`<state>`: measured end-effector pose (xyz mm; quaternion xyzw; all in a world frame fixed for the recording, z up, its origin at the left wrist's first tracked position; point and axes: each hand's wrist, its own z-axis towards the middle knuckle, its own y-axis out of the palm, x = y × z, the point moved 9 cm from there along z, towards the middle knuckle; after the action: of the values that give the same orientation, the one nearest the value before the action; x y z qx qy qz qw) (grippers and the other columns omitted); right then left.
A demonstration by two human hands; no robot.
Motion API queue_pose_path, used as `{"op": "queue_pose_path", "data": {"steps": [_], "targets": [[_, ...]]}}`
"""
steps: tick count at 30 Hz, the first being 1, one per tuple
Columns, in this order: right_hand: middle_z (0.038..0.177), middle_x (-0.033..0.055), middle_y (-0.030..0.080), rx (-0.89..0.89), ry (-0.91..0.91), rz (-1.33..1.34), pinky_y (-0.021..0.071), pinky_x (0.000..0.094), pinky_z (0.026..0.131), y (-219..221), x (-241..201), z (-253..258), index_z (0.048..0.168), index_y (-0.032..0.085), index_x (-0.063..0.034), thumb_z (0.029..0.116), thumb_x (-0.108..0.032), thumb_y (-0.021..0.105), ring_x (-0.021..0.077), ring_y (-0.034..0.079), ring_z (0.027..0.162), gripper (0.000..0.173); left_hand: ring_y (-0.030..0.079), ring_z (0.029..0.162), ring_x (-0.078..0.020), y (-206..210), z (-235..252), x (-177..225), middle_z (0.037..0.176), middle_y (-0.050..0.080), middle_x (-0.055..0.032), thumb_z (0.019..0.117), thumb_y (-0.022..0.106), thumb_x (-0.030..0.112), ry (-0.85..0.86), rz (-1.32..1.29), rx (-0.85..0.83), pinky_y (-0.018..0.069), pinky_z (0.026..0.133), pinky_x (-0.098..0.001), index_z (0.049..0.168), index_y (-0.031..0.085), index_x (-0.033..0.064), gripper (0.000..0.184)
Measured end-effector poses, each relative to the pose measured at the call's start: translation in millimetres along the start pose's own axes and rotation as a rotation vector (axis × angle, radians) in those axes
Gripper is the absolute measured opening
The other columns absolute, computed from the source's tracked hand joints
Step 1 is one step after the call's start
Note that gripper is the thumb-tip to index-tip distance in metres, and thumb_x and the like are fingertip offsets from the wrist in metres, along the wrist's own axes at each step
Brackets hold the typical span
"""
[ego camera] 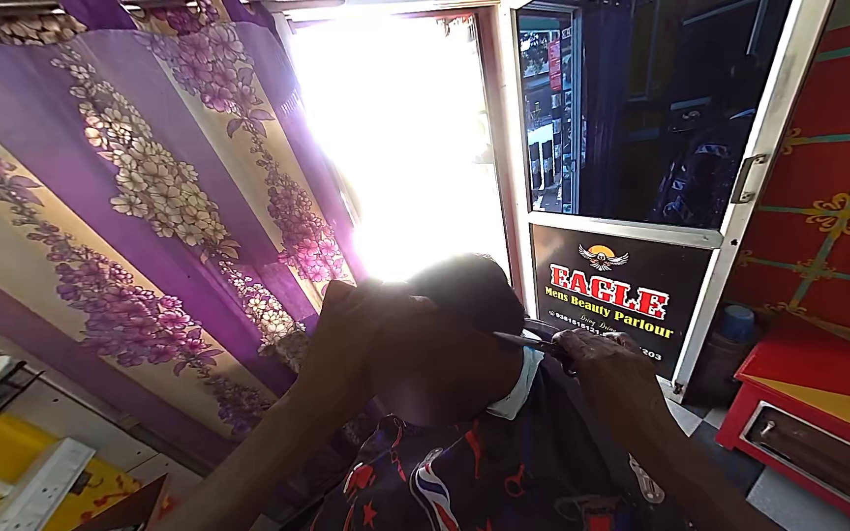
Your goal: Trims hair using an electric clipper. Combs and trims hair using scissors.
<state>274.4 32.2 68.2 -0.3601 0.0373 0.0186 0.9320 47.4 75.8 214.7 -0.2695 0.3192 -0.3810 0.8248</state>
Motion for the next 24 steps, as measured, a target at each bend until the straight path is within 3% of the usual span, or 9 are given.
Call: {"op": "queue_pose_path", "data": {"steps": [4,7,14,18,20,24], "targets": [[0.104,0.0094,0.074,-0.048,-0.038,-0.022,0.0550,0.0545,0.084,0.6,-10.7,6.6,0.112,0.073,-0.0092,0.0655,-0.003,0.092,0.0307,0.072,0.095,0.050,0.063,0.090,-0.0166,0.5,-2.3,0.2,0.108,0.072,0.0026,0.0994,0.061,0.029,0.006,0.000,0.011,0.0408,0.079,-0.0430,0.110,0.077,0.0202,0.021],[0.103,0.0087,0.073,-0.056,-0.055,-0.035,0.0551,0.0531,0.082,-0.1,-17.2,11.6,0.110,0.072,-0.0094,0.0646,-0.007,0.094,0.0308,0.071,0.095,0.051,0.062,0.088,-0.0159,-0.4,-2.2,1.2,0.107,0.072,0.0031,0.0999,0.060,0.030,0.012,-0.001,0.022,0.0398,0.078,-0.0426,0.109,0.077,0.0202,0.021],[0.085,0.0047,0.073,0.004,-0.090,0.000,0.0539,0.0471,0.073,-3.4,-21.7,13.4,0.098,0.072,-0.0115,0.0735,0.013,0.079,0.0243,0.071,0.074,0.035,0.064,0.091,-0.0146,0.0,-2.2,0.4,0.106,0.072,0.0039,0.0998,0.060,0.030,0.020,-0.019,0.023,0.0403,0.080,-0.0429,0.110,0.077,0.0210,0.021],[0.102,0.0081,0.073,-0.066,-0.056,-0.020,0.0555,0.0525,0.079,1.7,-19.3,18.7,0.111,0.071,-0.0103,0.0683,-0.005,0.092,0.0305,0.071,0.093,0.048,0.063,0.091,-0.0154,-0.1,-2.1,0.3,0.107,0.072,0.0039,0.1003,0.060,0.030,0.024,-0.018,0.021,0.0396,0.080,-0.0429,0.111,0.076,0.0209,0.022],[0.103,0.0089,0.072,-0.077,-0.057,-0.011,0.0555,0.0521,0.079,3.8,-21.2,21.6,0.113,0.071,-0.0093,0.0676,-0.010,0.094,0.0316,0.070,0.094,0.051,0.064,0.091,-0.0156,-0.3,-0.9,0.9,0.107,0.072,0.0036,0.0994,0.061,0.030,0.026,-0.017,0.024,0.0397,0.080,-0.0435,0.111,0.077,0.0207,0.021],[0.092,0.0057,0.074,0.003,-0.078,0.043,0.0552,0.0475,0.073,1.4,-23.0,19.6,0.105,0.072,-0.0115,0.0746,0.007,0.082,0.0256,0.072,0.081,0.037,0.063,0.091,-0.0148,-1.1,0.1,1.5,0.107,0.072,0.0036,0.0990,0.062,0.030,0.023,-0.017,0.039,0.0390,0.080,-0.0435,0.110,0.077,0.0204,0.022]]}}
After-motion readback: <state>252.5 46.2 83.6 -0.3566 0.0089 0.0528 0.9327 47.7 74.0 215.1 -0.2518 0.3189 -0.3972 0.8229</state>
